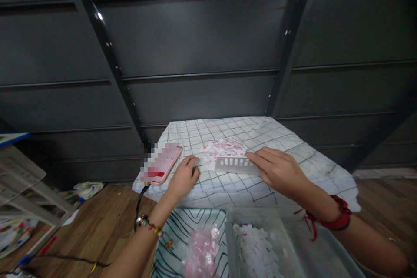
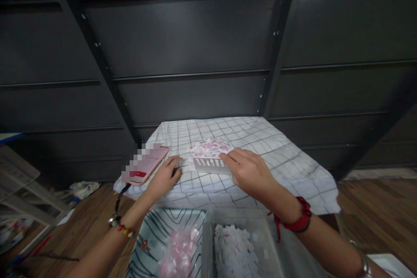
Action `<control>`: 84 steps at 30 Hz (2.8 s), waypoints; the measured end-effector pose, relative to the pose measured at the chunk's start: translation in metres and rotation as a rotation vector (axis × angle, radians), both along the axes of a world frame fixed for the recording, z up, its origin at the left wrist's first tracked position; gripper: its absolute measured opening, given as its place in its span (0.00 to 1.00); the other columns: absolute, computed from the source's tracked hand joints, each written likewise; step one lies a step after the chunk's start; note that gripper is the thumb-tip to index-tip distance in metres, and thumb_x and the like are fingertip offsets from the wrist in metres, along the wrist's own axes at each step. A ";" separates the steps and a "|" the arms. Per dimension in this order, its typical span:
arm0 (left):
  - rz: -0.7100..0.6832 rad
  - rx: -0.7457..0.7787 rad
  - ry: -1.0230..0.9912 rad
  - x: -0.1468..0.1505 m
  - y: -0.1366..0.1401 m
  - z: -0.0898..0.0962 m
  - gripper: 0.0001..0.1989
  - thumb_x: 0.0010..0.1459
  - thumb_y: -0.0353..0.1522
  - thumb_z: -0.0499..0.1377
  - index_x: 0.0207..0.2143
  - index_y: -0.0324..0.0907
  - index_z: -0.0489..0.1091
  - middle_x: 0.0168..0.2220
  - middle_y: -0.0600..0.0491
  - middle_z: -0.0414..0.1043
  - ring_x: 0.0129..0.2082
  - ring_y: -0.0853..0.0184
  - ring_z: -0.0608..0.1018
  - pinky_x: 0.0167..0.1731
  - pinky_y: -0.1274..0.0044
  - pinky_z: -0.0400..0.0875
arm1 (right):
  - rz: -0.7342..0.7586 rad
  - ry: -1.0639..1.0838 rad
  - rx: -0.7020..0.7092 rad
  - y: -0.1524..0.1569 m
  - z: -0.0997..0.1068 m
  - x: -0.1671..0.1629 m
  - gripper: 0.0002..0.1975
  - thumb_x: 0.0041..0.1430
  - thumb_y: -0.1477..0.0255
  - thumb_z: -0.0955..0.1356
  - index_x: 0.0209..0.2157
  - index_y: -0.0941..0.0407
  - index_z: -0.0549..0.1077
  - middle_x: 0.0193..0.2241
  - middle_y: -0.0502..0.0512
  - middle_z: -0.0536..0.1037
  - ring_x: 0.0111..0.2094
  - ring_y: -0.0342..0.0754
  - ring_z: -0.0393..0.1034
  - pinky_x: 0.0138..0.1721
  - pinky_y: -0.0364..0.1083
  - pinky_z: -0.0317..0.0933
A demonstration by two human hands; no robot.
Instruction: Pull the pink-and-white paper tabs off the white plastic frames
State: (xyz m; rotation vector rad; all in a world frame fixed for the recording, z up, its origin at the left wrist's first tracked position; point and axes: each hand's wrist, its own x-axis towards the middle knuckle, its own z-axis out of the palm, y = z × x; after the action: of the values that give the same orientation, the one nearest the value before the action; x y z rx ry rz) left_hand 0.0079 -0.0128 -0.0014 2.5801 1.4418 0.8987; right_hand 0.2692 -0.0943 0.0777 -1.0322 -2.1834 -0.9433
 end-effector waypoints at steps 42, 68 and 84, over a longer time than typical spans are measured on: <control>-0.016 0.020 -0.021 0.000 0.000 0.000 0.16 0.55 0.27 0.50 0.47 0.39 0.64 0.48 0.45 0.64 0.49 0.61 0.68 0.51 0.67 0.63 | 0.033 0.009 -0.057 -0.010 0.000 0.007 0.13 0.53 0.84 0.58 0.35 0.60 0.71 0.24 0.54 0.73 0.27 0.43 0.65 0.29 0.43 0.60; -0.013 0.018 -0.035 -0.001 0.002 -0.002 0.16 0.55 0.27 0.50 0.46 0.38 0.64 0.47 0.45 0.65 0.48 0.61 0.68 0.51 0.67 0.63 | 0.035 0.040 -0.070 -0.016 -0.005 0.001 0.12 0.54 0.83 0.59 0.34 0.59 0.71 0.24 0.53 0.74 0.28 0.43 0.66 0.30 0.43 0.61; -0.008 0.033 -0.033 0.000 -0.001 0.001 0.16 0.54 0.25 0.50 0.46 0.39 0.65 0.46 0.46 0.65 0.48 0.62 0.69 0.50 0.68 0.64 | 0.033 0.105 -0.080 -0.020 0.003 0.009 0.12 0.54 0.81 0.59 0.35 0.57 0.71 0.26 0.53 0.75 0.28 0.43 0.67 0.31 0.43 0.61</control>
State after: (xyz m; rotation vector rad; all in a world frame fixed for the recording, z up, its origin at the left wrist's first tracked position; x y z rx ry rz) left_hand 0.0082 -0.0134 -0.0006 2.5793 1.4194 0.9676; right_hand 0.2779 -0.1146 0.0809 -1.0551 -2.1600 -0.7747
